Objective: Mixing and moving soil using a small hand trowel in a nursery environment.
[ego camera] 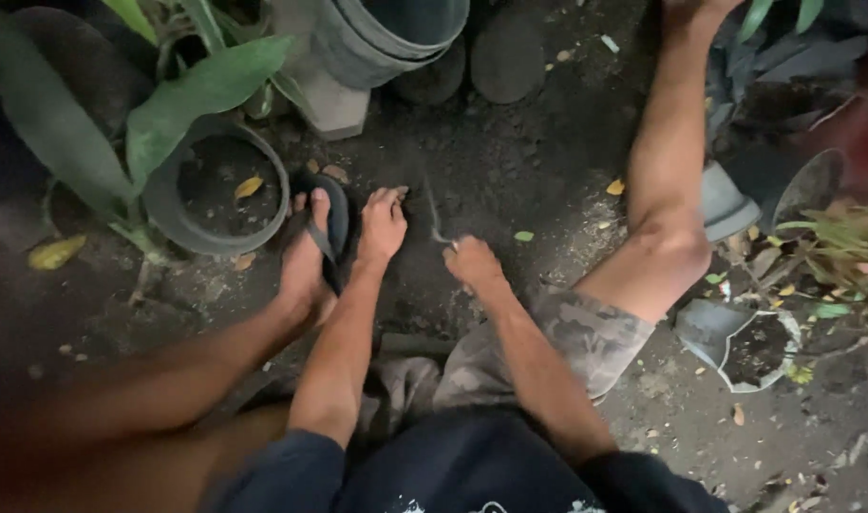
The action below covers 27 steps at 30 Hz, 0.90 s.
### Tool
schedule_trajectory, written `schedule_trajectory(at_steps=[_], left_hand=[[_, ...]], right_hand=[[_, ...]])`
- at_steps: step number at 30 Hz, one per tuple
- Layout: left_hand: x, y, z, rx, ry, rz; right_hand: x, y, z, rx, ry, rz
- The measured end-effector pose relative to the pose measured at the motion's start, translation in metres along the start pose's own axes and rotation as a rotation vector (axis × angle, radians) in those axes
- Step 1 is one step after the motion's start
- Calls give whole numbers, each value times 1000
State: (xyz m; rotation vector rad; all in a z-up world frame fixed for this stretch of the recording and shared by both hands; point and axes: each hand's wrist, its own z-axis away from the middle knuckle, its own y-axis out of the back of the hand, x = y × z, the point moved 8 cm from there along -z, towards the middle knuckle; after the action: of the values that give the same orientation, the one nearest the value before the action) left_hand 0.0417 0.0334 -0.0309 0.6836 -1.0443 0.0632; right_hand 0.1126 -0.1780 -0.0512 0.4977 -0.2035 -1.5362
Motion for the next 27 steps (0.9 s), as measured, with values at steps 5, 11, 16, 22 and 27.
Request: schedule_trajectory(at_steps=[5, 11, 16, 22, 27], left_hand=[[-7, -6, 11, -67, 48, -25], [-17, 1, 10, 107, 32, 70], [13, 27, 9, 192, 0, 78], [51, -31, 7, -139, -277, -561], [28, -81, -10, -102, -284, -702]], right_hand=[[-29, 40, 33, 34, 64, 124], [-81, 76, 87, 305, 186, -102], [-20, 9, 25, 103, 109, 106], [-25, 98, 109, 269, 183, -421], [13, 119, 115, 422, 220, -724]])
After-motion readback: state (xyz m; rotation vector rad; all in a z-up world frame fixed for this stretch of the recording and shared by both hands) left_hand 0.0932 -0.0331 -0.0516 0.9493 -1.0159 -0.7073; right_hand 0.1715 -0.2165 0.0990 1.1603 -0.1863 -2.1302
